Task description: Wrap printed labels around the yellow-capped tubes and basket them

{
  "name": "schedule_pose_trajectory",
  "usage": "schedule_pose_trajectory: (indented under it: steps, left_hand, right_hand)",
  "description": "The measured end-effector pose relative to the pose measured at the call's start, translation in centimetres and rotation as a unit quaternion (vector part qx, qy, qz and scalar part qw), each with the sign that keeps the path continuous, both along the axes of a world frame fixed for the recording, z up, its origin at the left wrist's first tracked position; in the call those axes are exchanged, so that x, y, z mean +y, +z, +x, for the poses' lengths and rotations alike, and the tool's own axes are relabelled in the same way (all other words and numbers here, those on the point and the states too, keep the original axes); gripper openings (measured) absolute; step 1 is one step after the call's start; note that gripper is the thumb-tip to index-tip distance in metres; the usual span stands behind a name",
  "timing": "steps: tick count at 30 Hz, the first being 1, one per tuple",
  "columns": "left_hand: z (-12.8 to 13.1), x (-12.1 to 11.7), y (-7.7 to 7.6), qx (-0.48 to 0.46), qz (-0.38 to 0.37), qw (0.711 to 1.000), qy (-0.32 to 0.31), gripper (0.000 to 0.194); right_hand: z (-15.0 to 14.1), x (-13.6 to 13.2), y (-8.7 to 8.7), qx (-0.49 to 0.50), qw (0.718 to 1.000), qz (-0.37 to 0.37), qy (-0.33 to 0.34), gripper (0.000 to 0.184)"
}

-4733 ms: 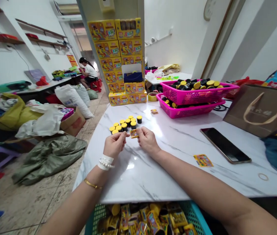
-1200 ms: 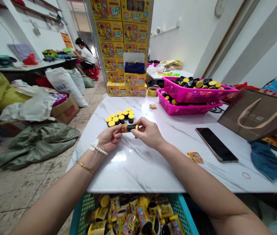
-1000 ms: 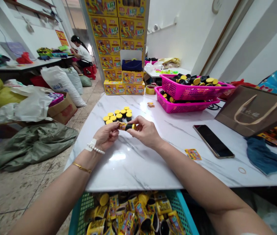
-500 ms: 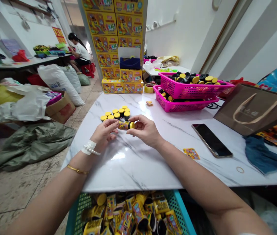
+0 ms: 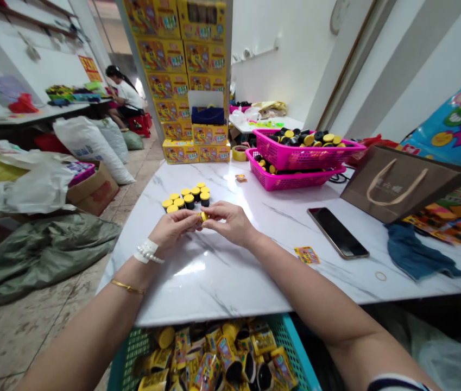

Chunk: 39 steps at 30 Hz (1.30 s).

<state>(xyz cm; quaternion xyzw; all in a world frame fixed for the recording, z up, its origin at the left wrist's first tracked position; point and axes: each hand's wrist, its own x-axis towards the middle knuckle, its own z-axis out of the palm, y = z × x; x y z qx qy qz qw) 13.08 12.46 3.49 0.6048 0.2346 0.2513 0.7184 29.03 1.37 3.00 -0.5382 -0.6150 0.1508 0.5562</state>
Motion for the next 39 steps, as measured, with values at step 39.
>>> schedule_pose_trajectory:
  steps: [39]
  left_hand:
    - [-0.3,-0.3,-0.4,0.017,-0.050,0.993,-0.109,0.053]
  right_hand:
    - [0.2,-0.5,-0.5,0.264,0.943,-0.147,0.136,0.036]
